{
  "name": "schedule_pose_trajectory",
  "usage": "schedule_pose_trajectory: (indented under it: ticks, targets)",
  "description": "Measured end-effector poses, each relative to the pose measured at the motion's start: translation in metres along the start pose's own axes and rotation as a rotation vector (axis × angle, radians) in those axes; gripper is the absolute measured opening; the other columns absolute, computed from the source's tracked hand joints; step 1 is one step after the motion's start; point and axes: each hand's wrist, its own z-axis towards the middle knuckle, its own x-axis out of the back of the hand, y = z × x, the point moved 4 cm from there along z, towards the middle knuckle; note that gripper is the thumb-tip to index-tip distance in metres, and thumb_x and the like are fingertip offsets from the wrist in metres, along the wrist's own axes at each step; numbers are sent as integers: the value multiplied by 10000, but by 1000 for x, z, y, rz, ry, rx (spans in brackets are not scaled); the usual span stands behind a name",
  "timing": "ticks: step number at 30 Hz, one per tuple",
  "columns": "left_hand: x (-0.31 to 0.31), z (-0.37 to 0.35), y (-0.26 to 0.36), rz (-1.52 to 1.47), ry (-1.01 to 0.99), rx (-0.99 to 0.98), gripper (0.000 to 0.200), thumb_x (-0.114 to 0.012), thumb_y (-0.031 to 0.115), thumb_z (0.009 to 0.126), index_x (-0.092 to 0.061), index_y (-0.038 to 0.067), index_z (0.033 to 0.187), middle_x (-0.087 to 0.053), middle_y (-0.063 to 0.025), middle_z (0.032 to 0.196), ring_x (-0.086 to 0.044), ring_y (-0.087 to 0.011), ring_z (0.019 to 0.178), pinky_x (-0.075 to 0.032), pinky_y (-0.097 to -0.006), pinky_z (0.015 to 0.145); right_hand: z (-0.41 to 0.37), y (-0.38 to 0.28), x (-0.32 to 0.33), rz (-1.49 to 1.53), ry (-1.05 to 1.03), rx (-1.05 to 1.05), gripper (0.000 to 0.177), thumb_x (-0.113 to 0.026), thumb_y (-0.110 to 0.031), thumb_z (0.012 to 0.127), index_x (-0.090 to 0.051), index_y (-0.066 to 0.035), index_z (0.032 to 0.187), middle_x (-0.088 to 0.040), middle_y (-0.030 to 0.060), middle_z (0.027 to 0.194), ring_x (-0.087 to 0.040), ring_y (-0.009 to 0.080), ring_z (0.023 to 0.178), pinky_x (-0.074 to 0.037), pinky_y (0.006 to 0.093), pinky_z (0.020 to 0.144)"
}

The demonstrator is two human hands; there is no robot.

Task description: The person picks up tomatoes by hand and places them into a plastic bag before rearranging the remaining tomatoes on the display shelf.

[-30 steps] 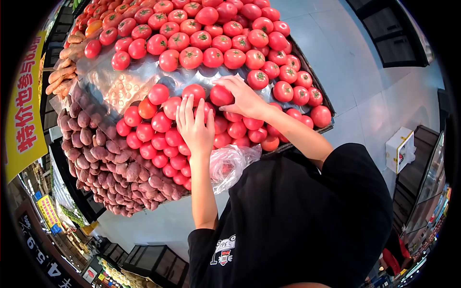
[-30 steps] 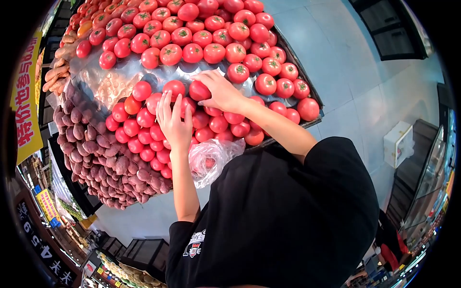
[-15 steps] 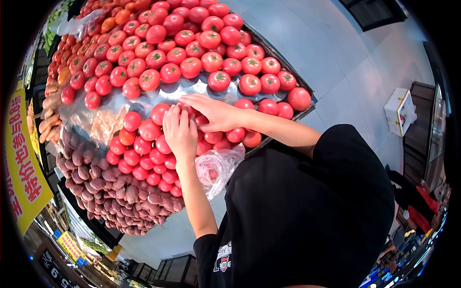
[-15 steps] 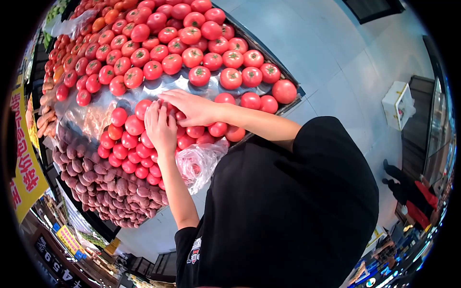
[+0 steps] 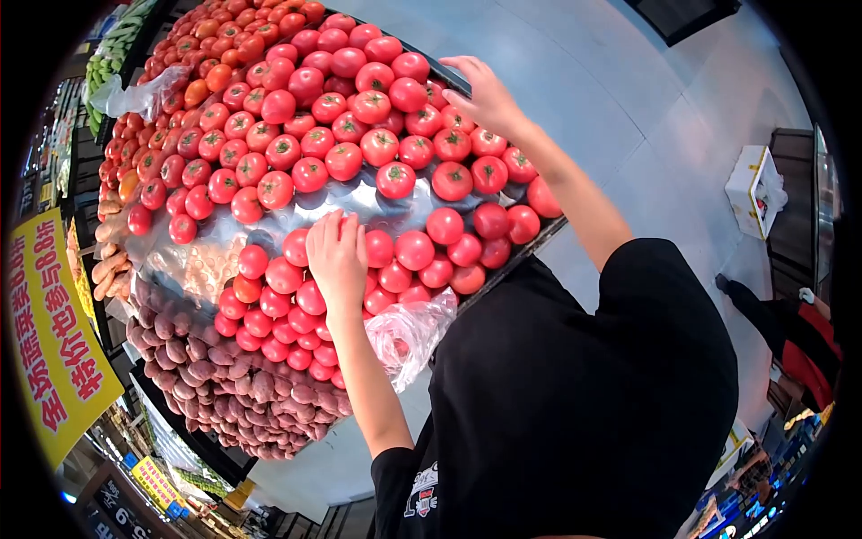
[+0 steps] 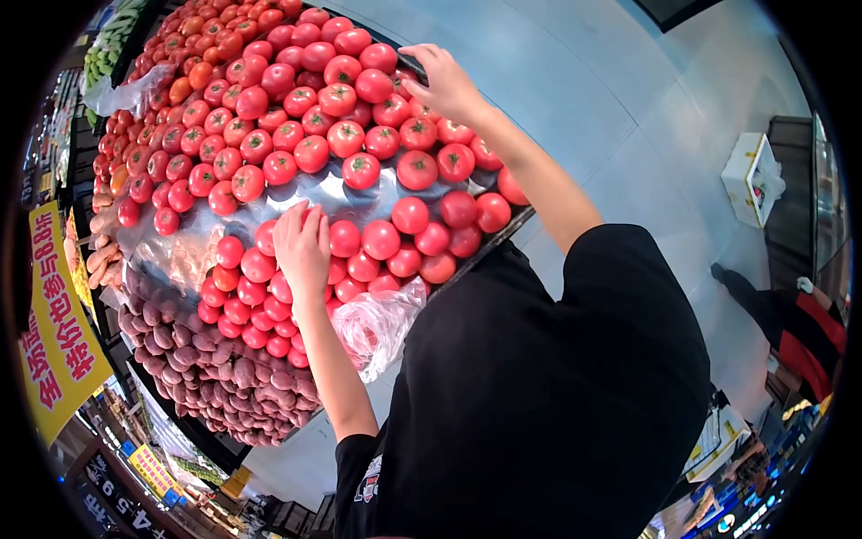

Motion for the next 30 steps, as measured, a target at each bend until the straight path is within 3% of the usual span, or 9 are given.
schedule_pose_trajectory:
  ticks: [6,9,12,20,27,30]
  targets:
    - [-6,-1,-2,-7,-51,40,259,-778,141,965,-770,30,1199,-722,-124,1259,-675,-337,1209,-519,-485,1078,39,-6,-33,-172,-386,58,775,-868,-402,891,-556,-90,1528,-572,189,1506,-547,412,1387,-517,492,1143]
    - [-8,-5,-4,-6,-40,60,288,-781,149,966,-757,26,1225,-715,-132,1285,-663,-353,1239,-511,-493,1095,37,-8,-51,-220,-387,-33,880,-876,-449,870,-498,-80,1574,-570,261,1490,-580,455,1344,-544,531,1107]
    - [-11,-8,-6,8,-57,64,332,-783,150,968,-737,32,1274,-697,-144,1335,-648,-367,1270,-504,-500,1107,33,-9,-59,-220,-391,-133,906,-874,-466,872,-473,-72,1582,-545,272,1516,-593,456,1334,-547,533,1108]
    - [-4,60,11,-52,29,-34,387,-793,152,946,-727,35,1309,-664,-157,1364,-626,-382,1287,-491,-522,1129,24,-15,-69,-152,-260,-244,758,-874,-294,867,-537,-116,1522,-563,206,1449,-643,417,1306,-597,528,1018]
    - [-31,75,7,-4,83,-32,335,-761,121,962,-742,49,1288,-673,-133,1340,-632,-351,1276,-478,-496,1135,17,-1,-64,103,-173,-251,733,-827,-241,841,-567,-119,1516,-569,238,1461,-638,454,1300,-562,495,1089]
    - [-33,53,-2,-23,111,110,311,-759,110,965,-751,59,1272,-688,-115,1305,-647,-330,1237,-482,-488,1100,13,3,-61,191,-141,-271,735,-820,-250,843,-562,-110,1517,-583,256,1429,-628,455,1310,-535,484,1122]
